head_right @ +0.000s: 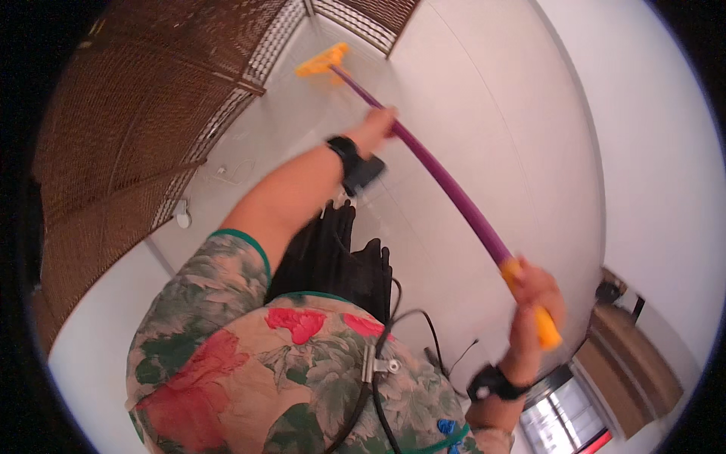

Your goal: The person mops the tiled floor of an office and a restroom using a sponge mop, then cleans the mop head in a sink.

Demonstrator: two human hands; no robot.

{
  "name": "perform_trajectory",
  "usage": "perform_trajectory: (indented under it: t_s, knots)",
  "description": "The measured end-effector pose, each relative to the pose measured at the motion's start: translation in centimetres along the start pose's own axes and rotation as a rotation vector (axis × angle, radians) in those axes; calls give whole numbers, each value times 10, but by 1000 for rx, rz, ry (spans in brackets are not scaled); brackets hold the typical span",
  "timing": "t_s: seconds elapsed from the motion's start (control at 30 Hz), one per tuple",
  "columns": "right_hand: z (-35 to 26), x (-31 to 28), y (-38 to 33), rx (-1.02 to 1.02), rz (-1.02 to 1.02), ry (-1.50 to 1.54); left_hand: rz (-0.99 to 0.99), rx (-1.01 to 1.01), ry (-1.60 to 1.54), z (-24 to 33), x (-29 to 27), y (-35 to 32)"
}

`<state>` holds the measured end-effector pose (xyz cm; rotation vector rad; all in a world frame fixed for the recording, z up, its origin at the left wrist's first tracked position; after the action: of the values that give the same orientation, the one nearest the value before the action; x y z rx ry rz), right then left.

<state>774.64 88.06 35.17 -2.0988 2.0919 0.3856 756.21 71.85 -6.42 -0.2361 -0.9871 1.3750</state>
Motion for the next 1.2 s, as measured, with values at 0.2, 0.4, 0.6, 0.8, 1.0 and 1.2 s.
perform_trajectory:
  t_s: [0.2, 0.4, 0.6, 0.8, 1.0, 1.2]
  knots:
    - [43, 65, 0, -106, -209, 49, -13, -251, 249, 4, -76, 11]
    - [42, -13, -122, 70, 88, 33, -187, -412, 421, -109, 14, -51]
    - [-4, -40, -305, 198, 449, -82, -489, -573, 745, -248, 108, -175]
    - [-30, -6, -460, 292, 679, -89, -617, -715, 1101, -357, 85, -288]
    - [-54, 45, -582, 371, 799, -31, -654, -858, 1260, -430, 17, -387]
    - [-78, 113, -661, 424, 952, 19, -729, -1000, 1471, -478, -41, -454]
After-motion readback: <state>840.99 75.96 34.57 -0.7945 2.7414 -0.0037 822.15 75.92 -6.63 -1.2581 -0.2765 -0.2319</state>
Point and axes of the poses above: each hand's wrist, its own y-axis towards the middle knuckle, its own x-axis out of the palm, z = x × y, the point moved 9 cm from there along y, towards the middle knuckle, and after that the axes turned 4 degrees about -z, right-handed, at the moved point
